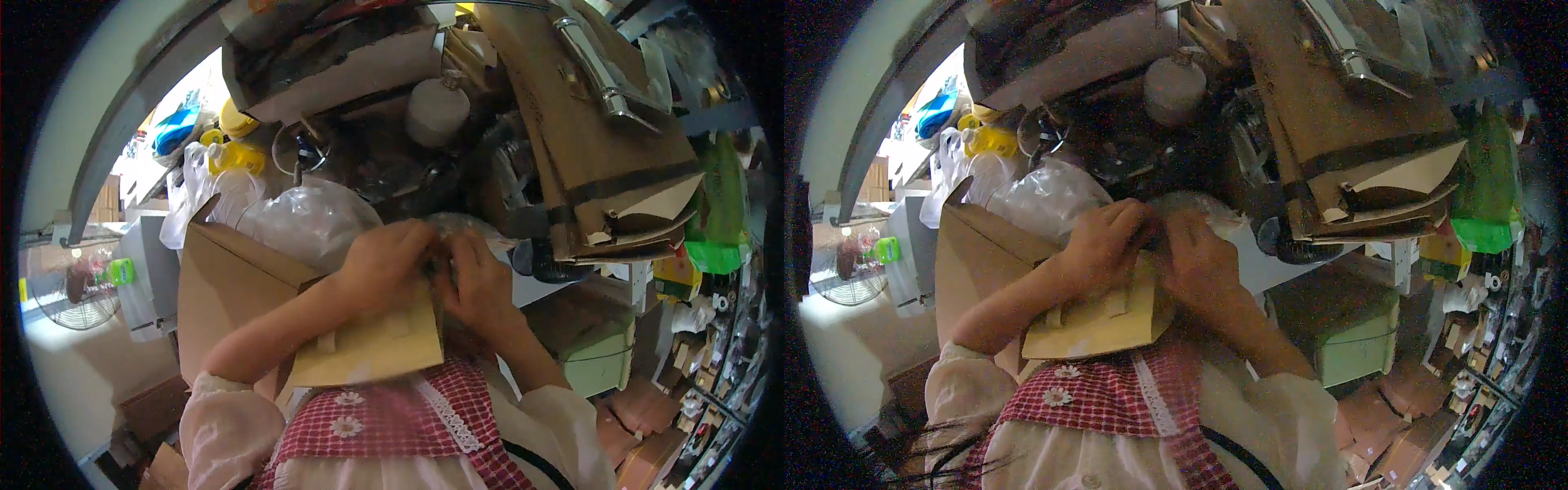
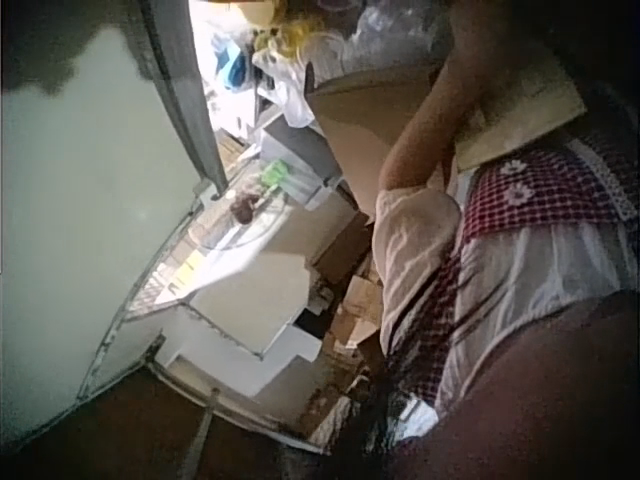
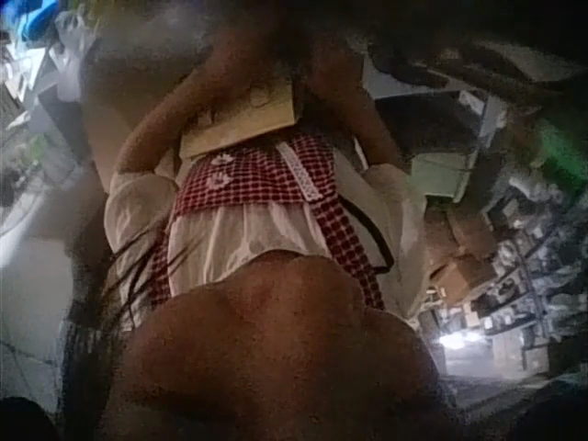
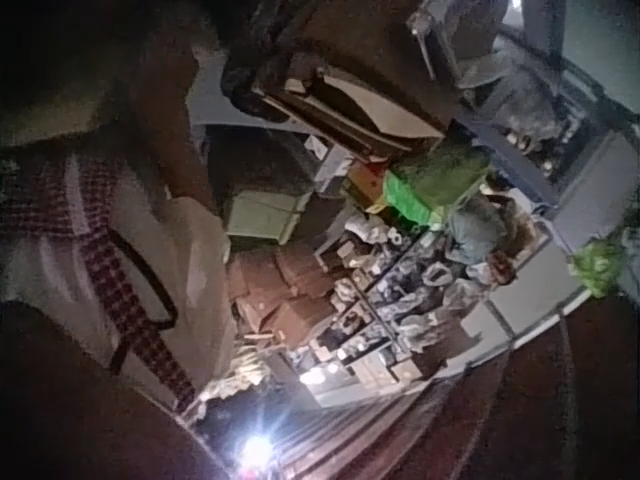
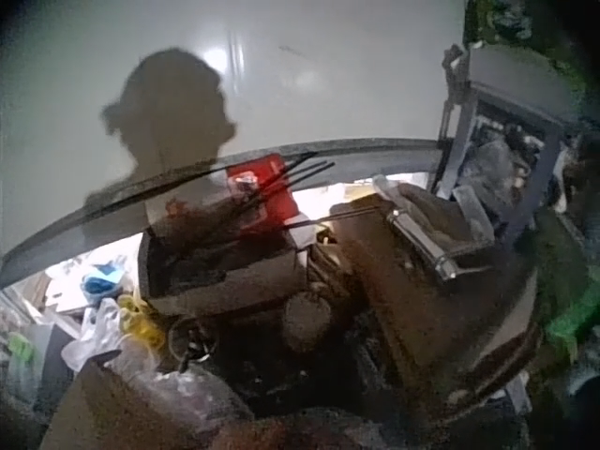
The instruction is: The person sorts through various items in boxes and bags, selects a small plastic packet, and places it on a digital scale to weigh it while referring to a clipboard with documents.
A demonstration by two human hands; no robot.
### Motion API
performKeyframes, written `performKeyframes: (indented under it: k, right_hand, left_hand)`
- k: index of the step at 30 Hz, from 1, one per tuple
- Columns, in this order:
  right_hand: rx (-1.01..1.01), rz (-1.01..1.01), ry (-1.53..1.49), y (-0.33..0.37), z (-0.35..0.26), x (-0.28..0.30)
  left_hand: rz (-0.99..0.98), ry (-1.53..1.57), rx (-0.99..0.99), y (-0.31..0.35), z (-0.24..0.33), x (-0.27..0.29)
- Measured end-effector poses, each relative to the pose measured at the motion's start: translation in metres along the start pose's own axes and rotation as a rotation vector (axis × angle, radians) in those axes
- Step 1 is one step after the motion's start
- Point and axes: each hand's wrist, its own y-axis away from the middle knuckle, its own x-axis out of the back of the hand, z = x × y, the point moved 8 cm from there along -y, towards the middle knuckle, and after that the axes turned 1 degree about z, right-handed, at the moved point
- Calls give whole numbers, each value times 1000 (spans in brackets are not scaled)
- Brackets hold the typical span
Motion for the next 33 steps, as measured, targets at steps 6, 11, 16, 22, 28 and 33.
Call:
performKeyframes:
  k: [6,11,16,22,28,33]
  right_hand:
    - [75,98,27,-5,-5,8]
    - [132,113,12,-2,-7,3]
    - [161,123,-84,-6,-8,3]
    - [-23,12,-229,-18,8,3]
    - [-47,-12,-338,-29,10,14]
    - [-32,-13,-361,-29,9,16]
  left_hand:
    - [86,147,127,3,-9,14]
    - [115,175,78,5,-8,16]
    - [97,65,-7,2,0,15]
    - [78,46,-71,-4,2,15]
    - [37,28,-103,-7,4,16]
    - [51,14,-123,-9,8,13]
